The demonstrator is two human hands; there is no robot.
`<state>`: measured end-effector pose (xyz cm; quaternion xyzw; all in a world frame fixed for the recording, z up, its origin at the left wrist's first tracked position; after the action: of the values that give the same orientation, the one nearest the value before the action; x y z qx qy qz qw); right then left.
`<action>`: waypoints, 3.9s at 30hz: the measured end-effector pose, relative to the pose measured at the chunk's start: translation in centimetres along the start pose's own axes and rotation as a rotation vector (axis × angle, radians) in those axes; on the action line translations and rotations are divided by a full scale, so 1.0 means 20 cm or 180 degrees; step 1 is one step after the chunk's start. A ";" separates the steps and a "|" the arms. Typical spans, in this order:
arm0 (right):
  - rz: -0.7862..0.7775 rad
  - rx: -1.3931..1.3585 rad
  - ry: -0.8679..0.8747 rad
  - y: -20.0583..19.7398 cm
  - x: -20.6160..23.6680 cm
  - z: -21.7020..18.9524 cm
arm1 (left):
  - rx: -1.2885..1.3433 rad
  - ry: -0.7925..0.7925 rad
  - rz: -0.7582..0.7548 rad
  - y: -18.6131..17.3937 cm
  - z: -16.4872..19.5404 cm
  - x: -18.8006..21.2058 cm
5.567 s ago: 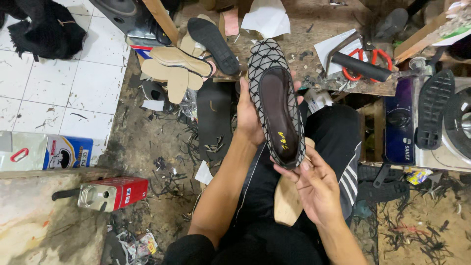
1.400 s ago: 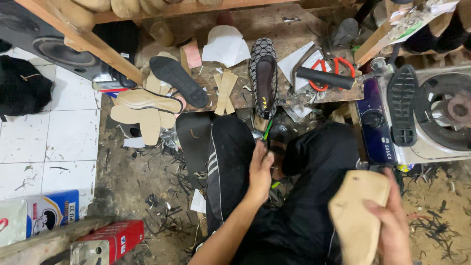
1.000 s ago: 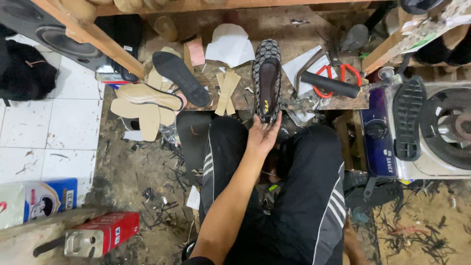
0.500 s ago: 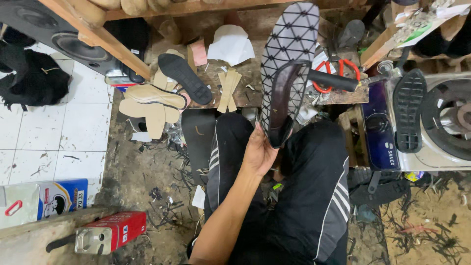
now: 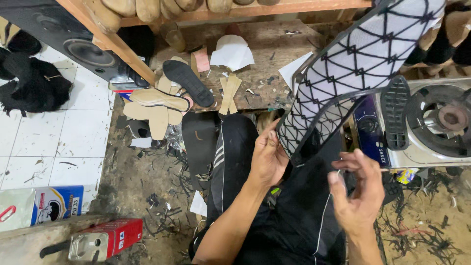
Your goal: The person sits on the floor of a shoe workshop and assembles flat shoes. They hold a shoe upper over a small gas burner, press a rubber sole onto the upper, fit the shoe over a wooden last, and press and adjust the sole and upper together. They handle several shoes and soles one at a time and place finished pairs on the floor.
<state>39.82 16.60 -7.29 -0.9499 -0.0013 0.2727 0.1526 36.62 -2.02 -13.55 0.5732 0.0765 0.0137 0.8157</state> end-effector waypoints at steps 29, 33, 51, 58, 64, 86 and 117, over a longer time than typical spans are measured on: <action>-0.0135 0.0767 0.0173 0.16 -0.13 -0.44 | -0.0098 -0.0194 0.0458 0.13 0.06 0.13; -0.0146 0.1237 0.0019 0.20 -0.17 -0.50 | -0.0095 0.0120 0.0408 0.07 -0.01 0.16; -0.0530 0.1324 0.0364 0.22 -0.18 -0.51 | 0.0014 -0.0048 0.0237 0.14 0.04 0.18; 0.0018 -0.0212 0.0492 0.17 -0.09 -0.55 | 0.0597 -0.0881 -0.0246 0.12 0.18 0.17; -0.0232 0.0505 -0.0962 0.16 -0.07 -0.57 | 0.0421 -0.0594 -0.0078 0.09 0.14 0.17; -0.1629 0.1646 -0.1630 0.18 -0.17 -0.49 | -0.0427 -0.0550 0.0870 0.11 0.12 0.14; -0.0636 0.0242 0.0394 0.26 -0.20 -0.27 | 0.1260 -0.1254 0.1466 -0.64 0.00 -0.41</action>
<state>38.81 9.79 -2.25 -0.9536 -0.0761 0.1968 0.2147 27.71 -7.31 -24.57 0.7139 -0.2121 0.0713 0.6636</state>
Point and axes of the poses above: each hand's wrist, its own x-axis away from the middle knuckle, its own y-axis out of the palm, z = x × y, the point moved 1 cm from there along -x, towards the middle knuckle, and after that the axes turned 2 degrees about -y, right-handed, at the moved point
